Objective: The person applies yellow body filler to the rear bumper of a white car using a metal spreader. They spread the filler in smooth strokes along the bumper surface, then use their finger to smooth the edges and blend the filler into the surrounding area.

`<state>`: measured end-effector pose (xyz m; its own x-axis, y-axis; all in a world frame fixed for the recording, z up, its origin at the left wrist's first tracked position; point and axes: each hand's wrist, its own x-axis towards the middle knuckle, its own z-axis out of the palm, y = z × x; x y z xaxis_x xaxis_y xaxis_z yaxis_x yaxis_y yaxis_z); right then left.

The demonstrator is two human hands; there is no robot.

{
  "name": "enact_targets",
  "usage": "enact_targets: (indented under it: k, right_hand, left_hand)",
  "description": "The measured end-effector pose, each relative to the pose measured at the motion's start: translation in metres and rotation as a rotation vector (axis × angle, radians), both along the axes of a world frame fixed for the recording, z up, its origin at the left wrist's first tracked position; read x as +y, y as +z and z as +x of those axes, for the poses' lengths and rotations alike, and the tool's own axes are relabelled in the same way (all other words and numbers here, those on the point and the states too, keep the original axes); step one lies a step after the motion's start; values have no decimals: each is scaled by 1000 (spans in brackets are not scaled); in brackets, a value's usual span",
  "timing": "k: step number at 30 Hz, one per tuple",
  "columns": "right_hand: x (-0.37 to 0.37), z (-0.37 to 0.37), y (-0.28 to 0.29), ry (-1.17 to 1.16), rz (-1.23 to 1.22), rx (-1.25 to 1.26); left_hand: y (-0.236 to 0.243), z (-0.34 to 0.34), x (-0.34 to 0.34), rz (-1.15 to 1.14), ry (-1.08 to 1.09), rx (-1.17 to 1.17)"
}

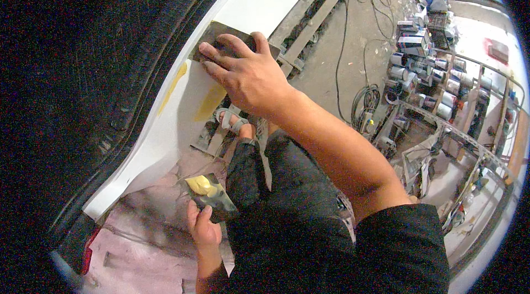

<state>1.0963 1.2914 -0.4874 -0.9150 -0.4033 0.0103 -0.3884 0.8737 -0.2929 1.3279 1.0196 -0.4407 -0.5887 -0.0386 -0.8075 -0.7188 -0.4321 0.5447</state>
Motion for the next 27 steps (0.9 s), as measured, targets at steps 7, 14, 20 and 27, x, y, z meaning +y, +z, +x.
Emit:
enact_targets:
  k: [7,14,20,27]
  right_hand:
    - [-9,7,7,22,-26,54]
    - [-8,18,13,-1,-42,-2]
    - [-5,56,51,-196,-1073,-484]
    - [-34,100,57,-442,-1850,-1145]
  left_hand:
    - [0,-3,3,5,-8,-7]
    - [9,-13,13,5,19,-4]
    - [21,-56,18,332,118,76]
    - [21,-71,31,498,-7,45]
